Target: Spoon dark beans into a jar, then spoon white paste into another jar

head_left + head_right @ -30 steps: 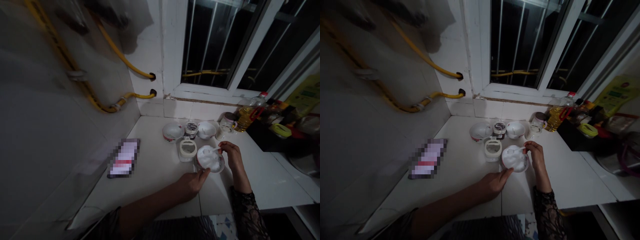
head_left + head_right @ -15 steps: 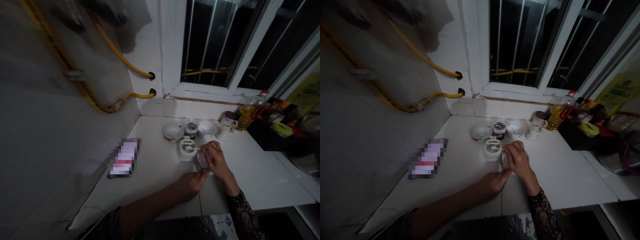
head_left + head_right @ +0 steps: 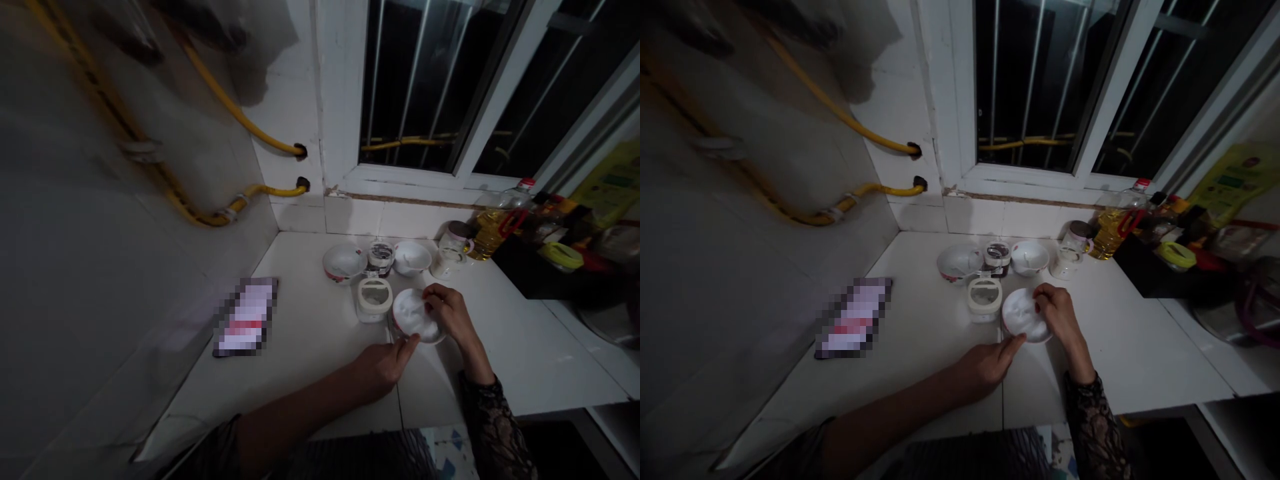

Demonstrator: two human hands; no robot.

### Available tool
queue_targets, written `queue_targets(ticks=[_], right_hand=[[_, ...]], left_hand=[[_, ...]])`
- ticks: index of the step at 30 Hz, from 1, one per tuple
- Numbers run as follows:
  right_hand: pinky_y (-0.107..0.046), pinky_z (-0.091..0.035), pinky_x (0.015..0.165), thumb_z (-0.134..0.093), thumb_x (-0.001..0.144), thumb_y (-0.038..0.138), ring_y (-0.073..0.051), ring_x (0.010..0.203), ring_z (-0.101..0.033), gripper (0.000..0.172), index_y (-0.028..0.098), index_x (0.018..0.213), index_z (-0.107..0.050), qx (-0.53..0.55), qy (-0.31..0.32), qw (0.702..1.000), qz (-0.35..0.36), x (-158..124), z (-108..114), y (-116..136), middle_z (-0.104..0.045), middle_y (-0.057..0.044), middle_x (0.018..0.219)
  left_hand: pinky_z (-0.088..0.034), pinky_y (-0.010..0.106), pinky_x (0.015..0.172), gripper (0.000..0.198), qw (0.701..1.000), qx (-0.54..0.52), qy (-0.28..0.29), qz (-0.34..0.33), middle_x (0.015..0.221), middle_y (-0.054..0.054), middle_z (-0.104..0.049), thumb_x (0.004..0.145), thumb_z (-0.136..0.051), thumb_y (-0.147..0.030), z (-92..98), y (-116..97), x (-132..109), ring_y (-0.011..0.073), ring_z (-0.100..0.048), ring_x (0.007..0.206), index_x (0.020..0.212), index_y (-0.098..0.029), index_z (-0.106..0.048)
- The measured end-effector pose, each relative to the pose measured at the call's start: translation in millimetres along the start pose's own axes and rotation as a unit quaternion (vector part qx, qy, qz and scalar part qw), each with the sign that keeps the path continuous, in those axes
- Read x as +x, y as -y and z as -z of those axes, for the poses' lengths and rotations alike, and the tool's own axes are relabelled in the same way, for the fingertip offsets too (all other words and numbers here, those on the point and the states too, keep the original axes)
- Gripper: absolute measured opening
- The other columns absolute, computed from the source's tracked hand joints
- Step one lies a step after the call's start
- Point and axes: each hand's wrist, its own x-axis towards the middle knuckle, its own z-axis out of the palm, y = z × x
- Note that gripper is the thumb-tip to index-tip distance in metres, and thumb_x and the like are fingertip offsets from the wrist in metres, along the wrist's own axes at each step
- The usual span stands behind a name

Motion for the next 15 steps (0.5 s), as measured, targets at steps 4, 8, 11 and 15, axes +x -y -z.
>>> queue_targets(ticks=[4,8,11,15], right_hand=[[-0.026,-0.035,0.052,-0.05,0.065,0.031,-0.015,0.05,-0.048,0.015,0.02,0.065,-0.061,0.047,0.011,0.998,-0.039,0.1,-6.2,1.3,-0.058,0.001,0.049],[-0.027,-0.035,0.053,-0.051,0.059,0.033,-0.016,0.05,-0.048,0.016,0.02,0.062,-0.06,0.099,-0.016,0.992,-0.072,3.9,-2.2,2.9,-0.056,0.001,0.045],[-0.027,-0.033,0.051,-0.052,0.056,0.033,-0.015,0.049,-0.047,0.016,0.02,0.061,-0.06,0.123,-0.024,0.988,-0.095,5.8,1.8,4.5,-0.055,0.001,0.043],[-0.026,-0.033,0.049,-0.053,0.053,0.032,-0.015,0.047,-0.045,0.016,0.019,0.059,-0.06,0.15,-0.035,0.982,-0.111,6.3,4.8,4.6,-0.055,0.001,0.042]], left_hand=[[-0.057,0.03,0.066,0.062,1.0,0.005,-0.007,0.004,0.115,0.021,-0.063,0.087,-0.034,-0.002,2.2,-0.7,-0.1,0.0211,-0.069,0.083,0.147,-0.004,-0.017],[-0.057,0.029,0.066,0.058,1.0,0.005,0.008,0.005,0.117,0.021,-0.063,0.089,-0.036,-0.004,2.6,-0.6,0.0,0.0212,-0.069,0.083,0.145,-0.003,-0.021],[-0.056,0.028,0.065,0.058,1.0,0.013,0.006,0.005,0.118,0.021,-0.063,0.09,-0.036,-0.004,0.4,-0.3,0.0,0.0211,-0.069,0.084,0.146,-0.004,-0.019],[-0.056,0.029,0.063,0.063,1.0,0.012,-0.016,-0.004,0.115,0.02,-0.064,0.091,-0.037,-0.005,-3.4,0.7,-0.4,0.0217,-0.069,0.082,0.148,-0.004,-0.01]])
